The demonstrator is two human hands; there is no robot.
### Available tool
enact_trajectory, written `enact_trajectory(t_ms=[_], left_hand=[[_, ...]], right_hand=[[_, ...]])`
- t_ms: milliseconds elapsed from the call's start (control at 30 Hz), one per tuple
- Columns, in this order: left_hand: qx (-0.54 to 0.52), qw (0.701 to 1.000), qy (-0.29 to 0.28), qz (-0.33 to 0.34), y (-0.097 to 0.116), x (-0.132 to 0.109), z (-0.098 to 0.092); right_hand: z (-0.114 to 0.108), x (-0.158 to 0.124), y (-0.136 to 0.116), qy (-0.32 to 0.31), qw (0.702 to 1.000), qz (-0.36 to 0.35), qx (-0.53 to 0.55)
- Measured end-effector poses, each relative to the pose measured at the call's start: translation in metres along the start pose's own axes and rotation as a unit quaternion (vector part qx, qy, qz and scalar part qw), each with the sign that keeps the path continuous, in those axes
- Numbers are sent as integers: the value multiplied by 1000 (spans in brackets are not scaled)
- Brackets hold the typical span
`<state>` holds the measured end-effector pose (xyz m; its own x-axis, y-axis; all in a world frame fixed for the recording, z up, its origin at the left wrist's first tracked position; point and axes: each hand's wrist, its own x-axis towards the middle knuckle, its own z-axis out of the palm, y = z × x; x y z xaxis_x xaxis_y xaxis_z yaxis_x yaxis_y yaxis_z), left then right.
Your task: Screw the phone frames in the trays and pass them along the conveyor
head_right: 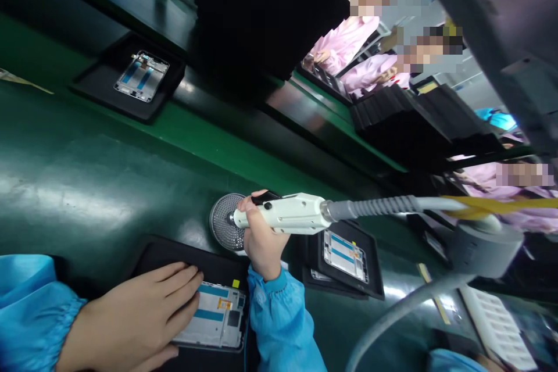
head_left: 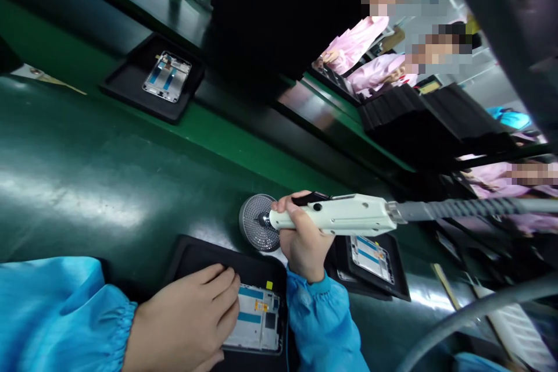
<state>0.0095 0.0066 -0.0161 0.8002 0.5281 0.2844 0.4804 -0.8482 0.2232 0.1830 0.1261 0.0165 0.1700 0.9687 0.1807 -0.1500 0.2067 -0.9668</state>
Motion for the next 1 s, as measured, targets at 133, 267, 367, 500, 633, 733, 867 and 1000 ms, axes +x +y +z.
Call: enact_trajectory(t_ms=[133, 267, 367, 500, 633, 733, 867, 1000], left_hand=[[2, 1000, 6, 0, 0, 0, 1], [1, 1000, 9, -1, 1, -1, 1], [2, 1000, 10, -1, 2, -2, 2], [6, 1000, 11, 0, 1, -1, 2], [-1, 1000, 6, -2, 0, 0, 0], [-9, 1000, 3, -6, -1, 1, -2], [-17, 1000, 0, -4, -2, 2, -3], [-17, 1000, 1, 0, -2, 2, -3]], right_hand=[[0, -1, 0, 1, 1000, -1, -4], [0, -2, 3, 1, 1000, -4, -9], [0, -1, 4, -1, 1000, -6, -8], [-2, 0, -9, -5, 1000, -8, -1], [-10, -12, -43, 10, 999, -46, -10], [-21, -36, -61, 5, 998, -56, -29], [-31, -75, -61, -47, 998, -7, -35], [-30, -96, -53, -57, 998, -7, -40]])
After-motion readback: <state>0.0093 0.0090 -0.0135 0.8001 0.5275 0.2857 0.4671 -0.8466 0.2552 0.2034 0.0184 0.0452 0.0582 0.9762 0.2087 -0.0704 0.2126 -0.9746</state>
